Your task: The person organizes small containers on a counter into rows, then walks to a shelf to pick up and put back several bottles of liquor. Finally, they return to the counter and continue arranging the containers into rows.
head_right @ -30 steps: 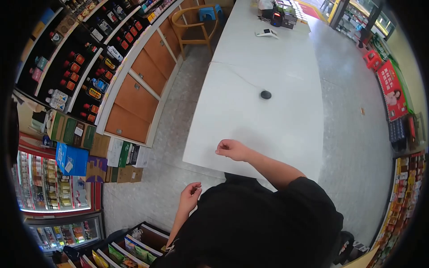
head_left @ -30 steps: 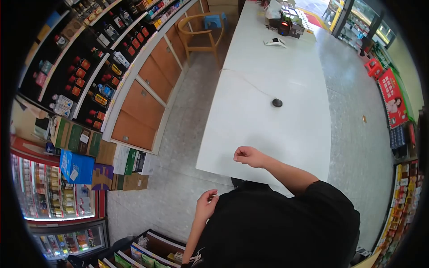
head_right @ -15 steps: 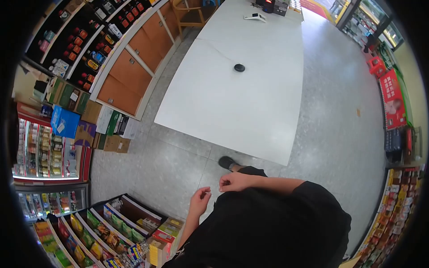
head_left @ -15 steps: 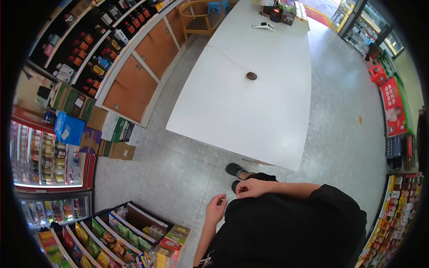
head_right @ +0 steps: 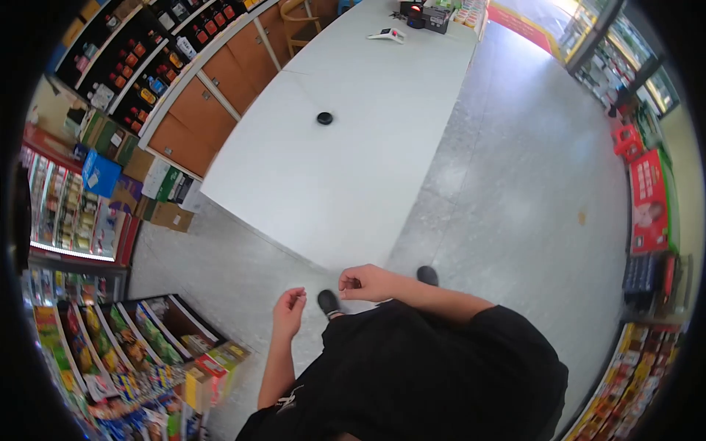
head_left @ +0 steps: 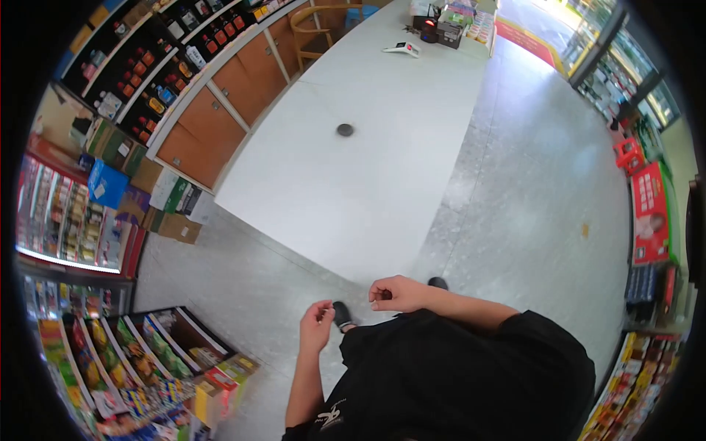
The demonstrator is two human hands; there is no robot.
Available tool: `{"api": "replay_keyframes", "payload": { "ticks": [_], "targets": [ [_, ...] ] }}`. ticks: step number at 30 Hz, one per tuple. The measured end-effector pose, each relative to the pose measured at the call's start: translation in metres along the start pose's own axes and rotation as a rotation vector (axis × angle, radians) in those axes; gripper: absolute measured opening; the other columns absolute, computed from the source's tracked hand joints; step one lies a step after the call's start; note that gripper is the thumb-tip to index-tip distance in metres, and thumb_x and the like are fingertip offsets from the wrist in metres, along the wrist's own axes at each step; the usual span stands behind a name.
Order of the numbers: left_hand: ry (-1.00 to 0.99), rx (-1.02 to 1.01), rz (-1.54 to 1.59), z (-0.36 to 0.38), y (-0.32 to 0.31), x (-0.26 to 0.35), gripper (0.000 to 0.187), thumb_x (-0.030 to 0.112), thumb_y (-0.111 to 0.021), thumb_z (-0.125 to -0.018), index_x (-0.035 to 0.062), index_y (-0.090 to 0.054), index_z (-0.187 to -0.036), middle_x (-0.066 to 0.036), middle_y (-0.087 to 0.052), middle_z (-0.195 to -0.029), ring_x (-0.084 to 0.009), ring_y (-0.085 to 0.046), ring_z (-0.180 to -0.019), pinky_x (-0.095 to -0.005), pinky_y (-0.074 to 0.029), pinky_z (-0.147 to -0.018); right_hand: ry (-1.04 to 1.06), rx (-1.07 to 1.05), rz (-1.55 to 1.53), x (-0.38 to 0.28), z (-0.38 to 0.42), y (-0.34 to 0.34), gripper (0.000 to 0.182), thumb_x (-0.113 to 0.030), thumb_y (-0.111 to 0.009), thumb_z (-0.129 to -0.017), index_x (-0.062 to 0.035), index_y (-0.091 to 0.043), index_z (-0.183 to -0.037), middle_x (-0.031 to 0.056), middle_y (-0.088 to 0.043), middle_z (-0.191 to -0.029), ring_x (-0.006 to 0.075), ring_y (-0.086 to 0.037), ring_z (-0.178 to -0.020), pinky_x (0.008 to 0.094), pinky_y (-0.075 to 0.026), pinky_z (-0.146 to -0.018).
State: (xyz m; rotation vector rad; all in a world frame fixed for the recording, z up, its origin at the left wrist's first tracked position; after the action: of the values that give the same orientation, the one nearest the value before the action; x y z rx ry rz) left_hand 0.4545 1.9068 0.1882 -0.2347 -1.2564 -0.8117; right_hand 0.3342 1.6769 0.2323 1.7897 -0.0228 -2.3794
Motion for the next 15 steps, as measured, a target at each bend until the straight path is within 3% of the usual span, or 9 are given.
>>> {"api": "replay_keyframes", "payload": {
  "ticks": [2,6,9,10,12,15],
  "targets": [
    [-0.005,0.024,0.177,-0.002,-0.06,0.014,0.023,0.012,-0.062,-0.09,0.0025,-0.062,-0.111,-0.001,-0.065,-0.092,-0.0083,-0.059,-0.081,-0.0244,-0.048,-0.075,-0.038,0.007,-0.005,0.033,0.049,0.035,0.023,-0.025,-0.068,-0.086,-0.0054,-0.063,-0.096,0.0017,-0.062,-0.077,0.0102,-0.056,-0.07,0.027,-0.047,-0.066],
    [0.04,0.018,0.198,0.015,-0.202,0.053,0.022,0.014,-0.064,-0.089,0.0016,-0.064,-0.108,-0.003,-0.066,-0.089,-0.0096,-0.06,-0.08,-0.0246,-0.049,-0.073,-0.179,-0.008,0.079,0.083,0.161,0.122,0.024,-0.025,-0.069,-0.085,-0.004,-0.062,-0.095,0.0017,-0.062,-0.078,0.0093,-0.056,-0.072,0.0265,-0.047,-0.068],
    [-0.177,-0.276,-0.083,0.033,-0.285,0.099,0.021,0.017,-0.066,-0.086,0.0034,-0.067,-0.102,-0.009,-0.066,-0.089,-0.016,-0.064,-0.076,-0.0278,-0.051,-0.07,-0.199,0.188,-0.148,0.108,0.234,0.185,0.017,-0.016,-0.068,-0.087,-0.0027,-0.061,-0.094,-0.0022,-0.058,-0.076,0.0066,-0.055,-0.074,0.0236,-0.046,-0.066],
    [-0.176,-0.274,-0.085,0.034,-0.303,0.107,0.021,0.017,-0.066,-0.086,0.0034,-0.067,-0.102,-0.009,-0.066,-0.089,-0.016,-0.064,-0.076,-0.0278,-0.051,-0.07,-0.196,0.186,-0.149,0.117,0.251,0.203,0.017,-0.016,-0.068,-0.087,-0.0027,-0.061,-0.094,-0.0022,-0.058,-0.076,0.0066,-0.055,-0.074,0.0236,-0.046,-0.066],
    [-0.141,-0.417,-0.114,0.032,-0.333,0.119,0.019,0.014,-0.065,-0.087,0.0023,-0.066,-0.103,-0.008,-0.067,-0.091,-0.0126,-0.064,-0.079,-0.0261,-0.05,-0.073,-0.186,0.373,-0.175,0.134,0.275,0.239,0.021,-0.022,-0.069,-0.085,-0.0043,-0.063,-0.092,-0.0004,-0.061,-0.077,0.0073,-0.054,-0.068,0.0246,-0.046,-0.064],
    [-0.134,-0.42,-0.154,0.014,-0.358,0.125,0.021,0.015,-0.066,-0.086,0.0029,-0.067,-0.103,-0.008,-0.067,-0.091,-0.0145,-0.064,-0.077,-0.0272,-0.051,-0.071,-0.22,0.438,-0.068,0.124,0.288,0.271,0.019,-0.019,-0.069,-0.085,-0.004,-0.063,-0.093,-0.0008,-0.06,-0.078,0.0066,-0.053,-0.069,0.0245,-0.045,-0.064]
  ]
}}
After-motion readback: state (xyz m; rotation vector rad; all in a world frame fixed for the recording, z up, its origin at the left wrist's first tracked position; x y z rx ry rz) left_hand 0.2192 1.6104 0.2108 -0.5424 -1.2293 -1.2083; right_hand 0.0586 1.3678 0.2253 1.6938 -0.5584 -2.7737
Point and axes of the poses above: each hand's wrist, its own z-axis away from the middle knuckle, its own y-axis out of the back of the hand, x = y × z, the point moved 3 cm from there along -z, towards the middle knuckle
